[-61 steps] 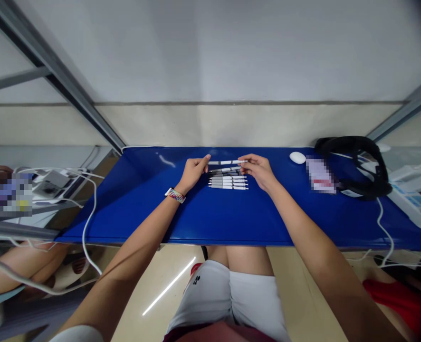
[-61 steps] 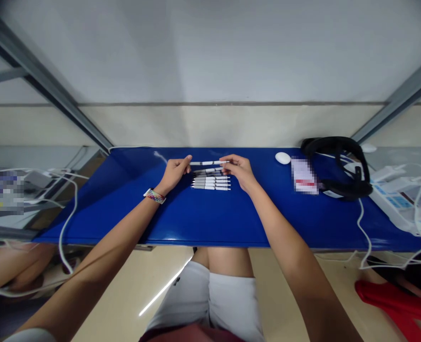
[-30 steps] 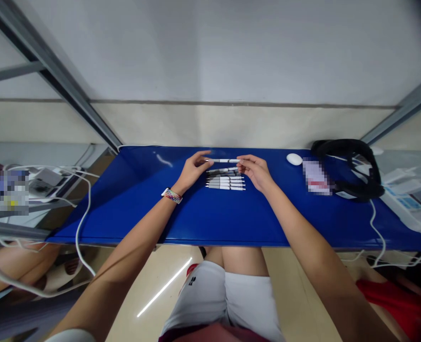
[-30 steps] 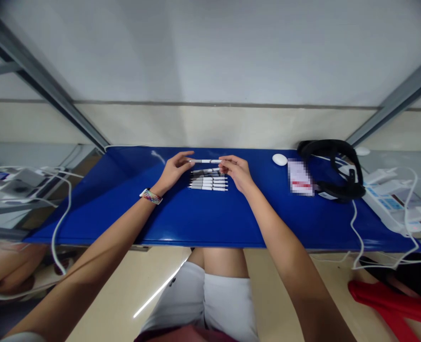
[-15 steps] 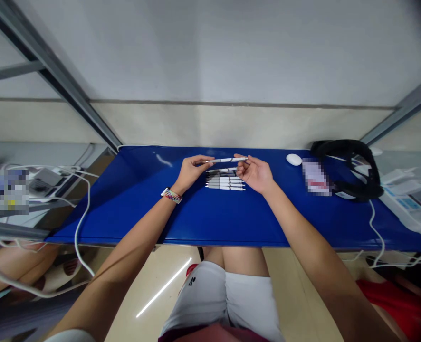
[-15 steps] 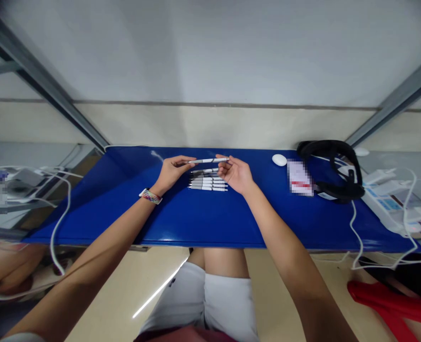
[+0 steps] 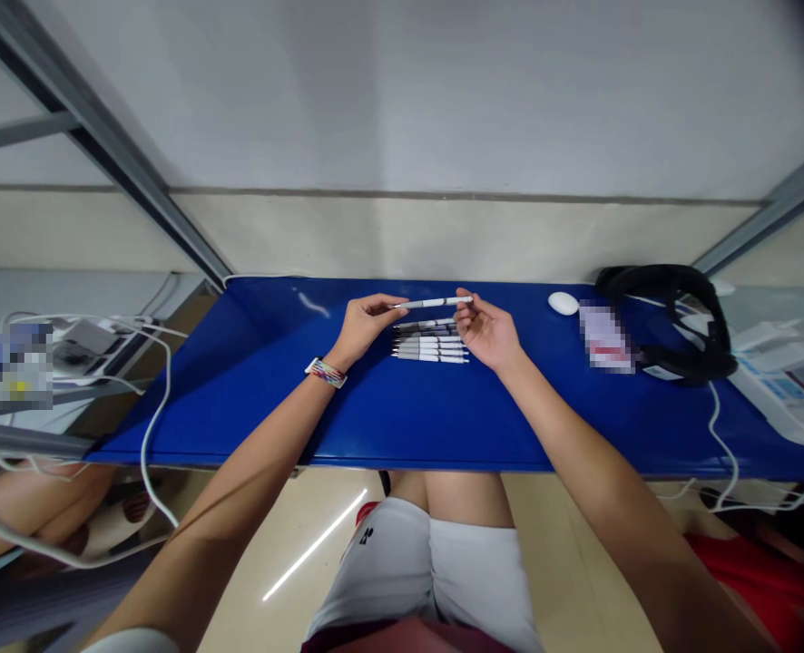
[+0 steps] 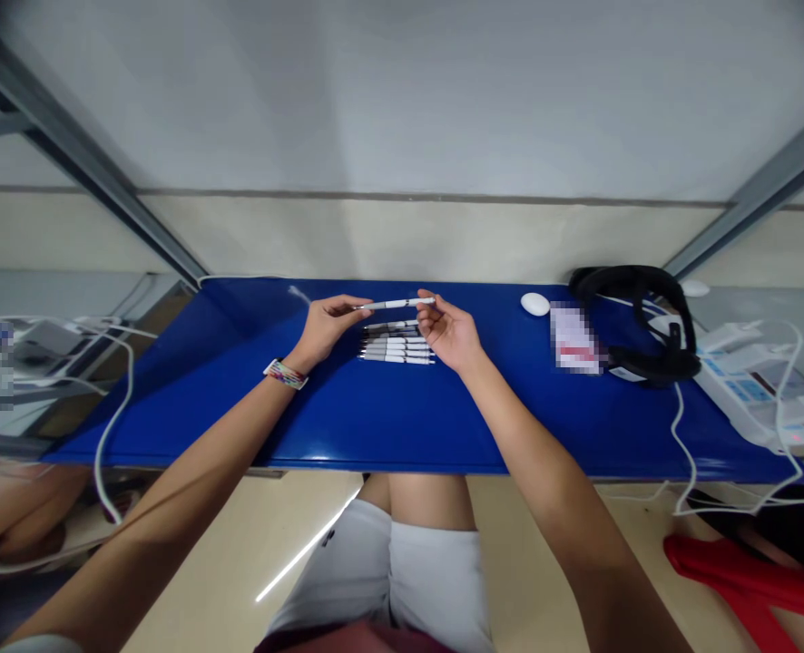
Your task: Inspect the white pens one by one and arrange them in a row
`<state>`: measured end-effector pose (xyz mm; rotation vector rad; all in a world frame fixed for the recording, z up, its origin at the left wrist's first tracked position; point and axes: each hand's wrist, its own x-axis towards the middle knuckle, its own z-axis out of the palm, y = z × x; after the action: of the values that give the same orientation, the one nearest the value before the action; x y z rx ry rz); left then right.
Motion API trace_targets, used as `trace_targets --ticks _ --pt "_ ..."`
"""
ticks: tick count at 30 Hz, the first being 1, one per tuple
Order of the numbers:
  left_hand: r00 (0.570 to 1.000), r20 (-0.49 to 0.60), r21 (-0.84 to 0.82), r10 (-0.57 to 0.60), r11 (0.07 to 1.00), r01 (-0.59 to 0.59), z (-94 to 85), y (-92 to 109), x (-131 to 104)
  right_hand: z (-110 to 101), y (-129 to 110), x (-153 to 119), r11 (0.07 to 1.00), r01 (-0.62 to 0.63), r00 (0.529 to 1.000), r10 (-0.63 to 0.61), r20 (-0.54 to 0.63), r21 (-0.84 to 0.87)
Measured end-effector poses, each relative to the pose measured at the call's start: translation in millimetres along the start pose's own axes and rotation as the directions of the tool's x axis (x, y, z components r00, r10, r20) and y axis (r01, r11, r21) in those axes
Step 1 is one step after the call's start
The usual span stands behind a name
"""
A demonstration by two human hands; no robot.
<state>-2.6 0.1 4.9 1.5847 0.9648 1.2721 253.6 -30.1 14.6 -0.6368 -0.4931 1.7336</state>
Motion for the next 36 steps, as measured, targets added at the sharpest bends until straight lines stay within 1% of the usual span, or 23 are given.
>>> trace_targets --ticks 4,8,11,15,19,25,31,36 --pt "1.000 0.014 0.000 0.000 1.000 0.000 2.7 -0.5 -0.3 -0.3 -0.5 -0.6 0.999 0.044 0.999 -0.044 0.003 -0.017" --pt "0.999 -0.032 0.017 0.016 1.000 -0.015 4.9 0.5 -1.1 -1.4 0.0 0.6 0.993 0.073 0.997 -0.074 -0.006 -0.095" --pt "0.999 -0.029 0.018 0.027 0.999 -0.027 6.0 2.1 -2.2 -1.8 1.5 2.5 0.989 0.100 0.995 -0.103 -0.016 -0.110" --pt "0.999 -0.022 0.030 0.036 0.999 -0.035 6.4 3.1 -2.8 -2.6 2.4 3.6 0.996 0.079 0.997 -0.080 -0.024 -0.037" --pt "0.999 -0.030 0.026 0.033 0.999 -0.033 6.1 2.0 -1.8 -3.5 2.7 3.3 0.998 0.067 0.998 -0.067 0.003 0.010" --pt "0.999 -0.034 0.031 0.034 0.999 -0.033 6.3 2.5 -1.6 -2.5 4.3 4.8 0.987 0.122 0.992 -0.124 -0.012 -0.107" --pt "0.999 -0.030 0.023 0.034 0.999 -0.033 6.2 2.2 -1.4 -1.9 4.4 3.8 0.991 0.119 0.993 -0.118 0.011 -0.060" --pt "0.999 -0.030 0.036 0.036 0.999 -0.035 5.9 0.7 -0.6 -1.7 5.7 4.6 0.983 0.132 0.990 -0.137 -0.028 -0.131"
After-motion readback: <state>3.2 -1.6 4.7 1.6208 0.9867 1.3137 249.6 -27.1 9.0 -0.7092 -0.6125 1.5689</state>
